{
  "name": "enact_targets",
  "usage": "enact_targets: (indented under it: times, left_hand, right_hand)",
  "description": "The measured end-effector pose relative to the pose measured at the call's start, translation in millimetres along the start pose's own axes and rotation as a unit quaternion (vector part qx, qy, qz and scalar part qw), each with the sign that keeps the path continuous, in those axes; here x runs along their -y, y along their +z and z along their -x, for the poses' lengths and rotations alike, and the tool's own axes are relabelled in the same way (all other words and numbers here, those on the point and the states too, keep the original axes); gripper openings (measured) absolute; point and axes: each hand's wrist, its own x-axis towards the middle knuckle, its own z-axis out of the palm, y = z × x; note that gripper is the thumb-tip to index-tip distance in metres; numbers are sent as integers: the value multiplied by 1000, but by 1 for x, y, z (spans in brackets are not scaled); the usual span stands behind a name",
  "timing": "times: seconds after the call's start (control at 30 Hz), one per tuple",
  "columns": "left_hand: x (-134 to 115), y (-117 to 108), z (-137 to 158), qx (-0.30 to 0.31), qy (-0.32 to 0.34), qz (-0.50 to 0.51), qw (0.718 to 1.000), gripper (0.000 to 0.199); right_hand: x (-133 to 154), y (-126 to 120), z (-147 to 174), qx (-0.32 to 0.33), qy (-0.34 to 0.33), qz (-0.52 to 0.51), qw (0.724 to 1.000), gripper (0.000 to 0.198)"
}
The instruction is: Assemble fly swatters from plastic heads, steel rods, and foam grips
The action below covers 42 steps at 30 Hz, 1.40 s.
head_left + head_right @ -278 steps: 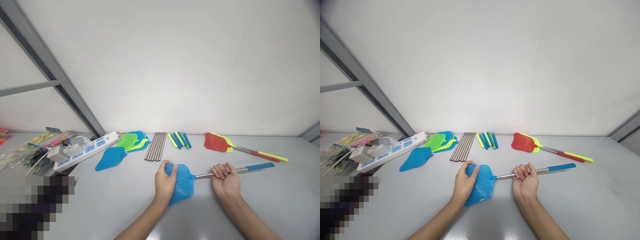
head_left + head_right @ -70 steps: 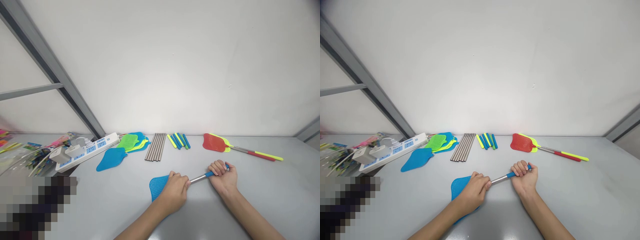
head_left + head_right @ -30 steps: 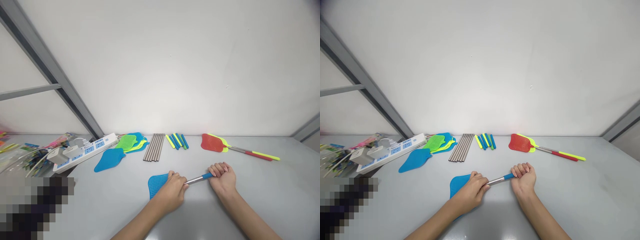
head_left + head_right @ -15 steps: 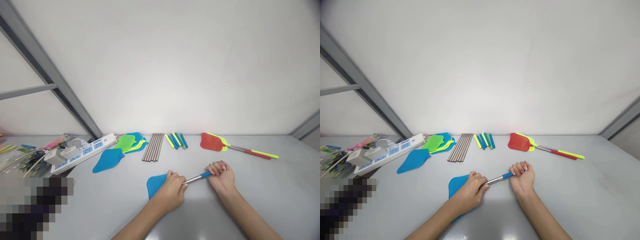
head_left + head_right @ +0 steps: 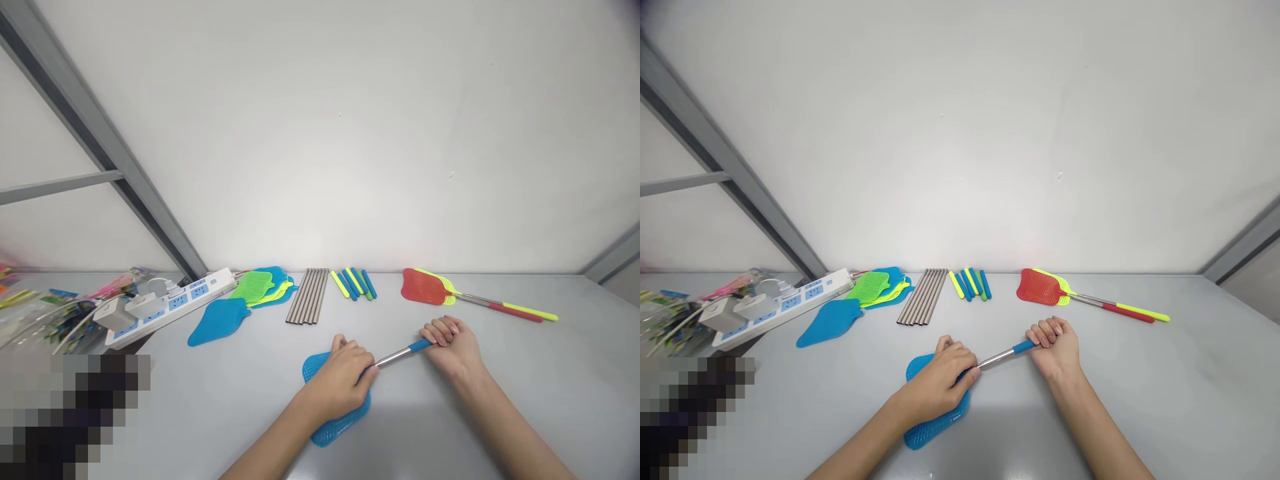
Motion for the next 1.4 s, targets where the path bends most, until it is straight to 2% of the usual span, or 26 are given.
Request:
enact_targets:
  times: [0.3,0.57,0.77,0.97,1.2,1.4]
  left_hand:
    - [-1,10,-1,8,-27,29,999,25]
    - [0,9,-1,4,-38,35,999,26]
    - [1,7,-1,5,-40,38,998,27]
    - [-2,9,-2,-2,-52,28,998,28]
    - [-7,11,-3,-25,-54,1,998,25]
    - [-4,3,-2,-47,-44,-3,998,24]
  right_hand:
    - [-8,-6,-3,25,-48,31,998,29]
    - [-17,-10,-2,49,-82,12,995,30]
    - [-21,-11,0,69,-100,35,992,31]
    - [-14,-6,1,58,-59,7,997,30]
    - [-5,-7,-5,103,-13,10,995,30]
    - [-3,-12,-8,128,-6,0,992,25]
